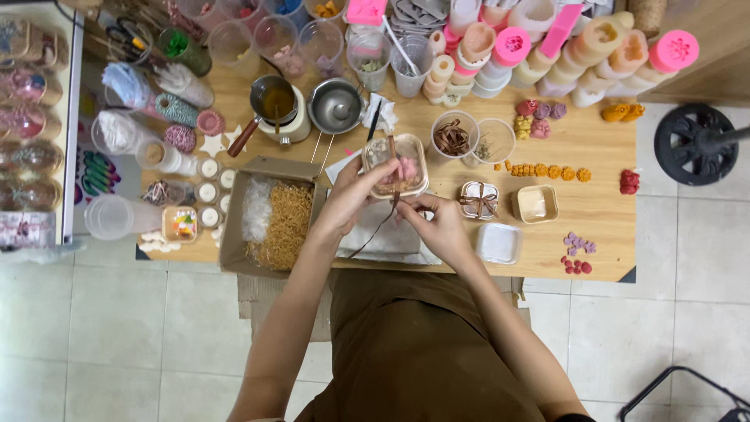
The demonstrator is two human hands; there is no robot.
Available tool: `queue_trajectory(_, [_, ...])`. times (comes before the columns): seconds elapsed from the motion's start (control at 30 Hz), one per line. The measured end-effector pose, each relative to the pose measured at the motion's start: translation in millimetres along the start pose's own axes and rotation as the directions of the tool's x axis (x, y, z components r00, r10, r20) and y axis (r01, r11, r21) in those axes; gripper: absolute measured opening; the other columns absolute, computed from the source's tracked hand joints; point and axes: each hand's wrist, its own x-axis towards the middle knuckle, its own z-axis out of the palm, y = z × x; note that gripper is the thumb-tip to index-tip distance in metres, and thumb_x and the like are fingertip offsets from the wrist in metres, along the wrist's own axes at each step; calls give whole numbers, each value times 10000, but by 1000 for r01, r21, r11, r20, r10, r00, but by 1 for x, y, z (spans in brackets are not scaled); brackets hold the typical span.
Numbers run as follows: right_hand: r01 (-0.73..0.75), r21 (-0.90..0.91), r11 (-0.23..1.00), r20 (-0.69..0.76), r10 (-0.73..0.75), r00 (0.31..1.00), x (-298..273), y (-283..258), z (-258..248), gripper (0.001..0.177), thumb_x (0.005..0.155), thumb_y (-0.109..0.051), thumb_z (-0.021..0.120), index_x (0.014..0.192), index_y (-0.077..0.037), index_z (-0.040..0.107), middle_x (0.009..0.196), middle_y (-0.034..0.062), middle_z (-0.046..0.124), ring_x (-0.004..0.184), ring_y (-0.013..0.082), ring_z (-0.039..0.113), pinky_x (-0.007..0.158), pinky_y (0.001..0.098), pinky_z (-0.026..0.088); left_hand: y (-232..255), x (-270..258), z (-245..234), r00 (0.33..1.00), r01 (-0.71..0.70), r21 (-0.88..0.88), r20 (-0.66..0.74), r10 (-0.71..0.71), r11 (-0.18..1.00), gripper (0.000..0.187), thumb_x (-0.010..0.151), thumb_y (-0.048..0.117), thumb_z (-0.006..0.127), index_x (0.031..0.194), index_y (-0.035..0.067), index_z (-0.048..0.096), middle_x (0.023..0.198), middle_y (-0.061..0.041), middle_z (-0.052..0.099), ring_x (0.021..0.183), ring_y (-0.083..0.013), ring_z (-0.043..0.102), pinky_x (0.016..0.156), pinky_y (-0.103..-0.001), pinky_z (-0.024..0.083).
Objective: The person fills small wooden containers with wood shavings by hand, adds small decorative wax items, and ties them with a thin cord.
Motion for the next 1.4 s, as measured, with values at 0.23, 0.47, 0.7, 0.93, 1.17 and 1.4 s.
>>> queue_trajectory(0.23, [-63, 38, 997, 77, 60, 995, -20, -26, -17, 236, 970, -236, 696, 1022, -21, 780, 774, 28, 759, 693, 61, 652, 582, 236, 481, 12, -11, 8, 983, 71, 49, -170, -61, 996, 695, 891, 482, 659, 1471, 173, 434, 1274, -55, 669, 1083, -164, 685, 695, -358, 618])
queue_trajectory(0.47, [71, -23, 997, 174, -66, 983, -40, -62, -36, 227, 984, -211, 655, 1052, -40, 789, 813, 40, 777, 739, 91, 674, 666, 261, 501, 19, -36, 21, 983, -8, -53, -184, -1, 999, 754, 904, 479, 636, 1502, 194, 278, 1433, -96, 509, 1256, -210, 610, 758, -503, 646])
queue_trajectory(0.7, [257, -198, 946, 351, -177, 920, -49, -45, -34, 242, 1031, -221, 622, 1104, -44, 771, 1022, 97, 785, 906, 169, 726, 834, 334, 563, 31, -81, 30, 978, -162, -186, -163, 132, 969, 662, 983, 392, 623, 1511, 82, 370, 1429, -199, 574, 1228, -292, 667, 717, -489, 644])
queue_trajectory(0.93, [274, 135, 952, 578, -300, 758, 8, -29, -18, 460, 902, -158, 754, 1305, 8, 607, 1244, 125, 710, 1167, 195, 665, 1004, 352, 510, 24, -118, 34, 954, -251, -213, -222, 203, 944, 702, 985, 344, 638, 1536, 97, 281, 1441, -179, 533, 1258, -238, 645, 783, -419, 639])
queue_trajectory(1.17, [215, 187, 958, 569, -285, 771, 17, -7, 3, 231, 899, -97, 754, 1110, -7, 778, 1028, 71, 813, 944, 111, 738, 896, 308, 588, 16, -144, 32, 953, -160, -162, -282, 110, 974, 738, 923, 395, 632, 1521, 143, 279, 1340, -108, 576, 1060, -173, 706, 582, -313, 657])
queue_trajectory(1.4, [354, 99, 930, 564, -346, 750, 24, -17, -19, 372, 874, -59, 730, 1234, 27, 693, 1077, 113, 770, 951, 118, 669, 849, 319, 558, -11, -151, 24, 962, -64, -60, -271, 45, 996, 619, 966, 394, 685, 1467, 90, 486, 1113, -4, 660, 779, 6, 611, 500, -147, 456])
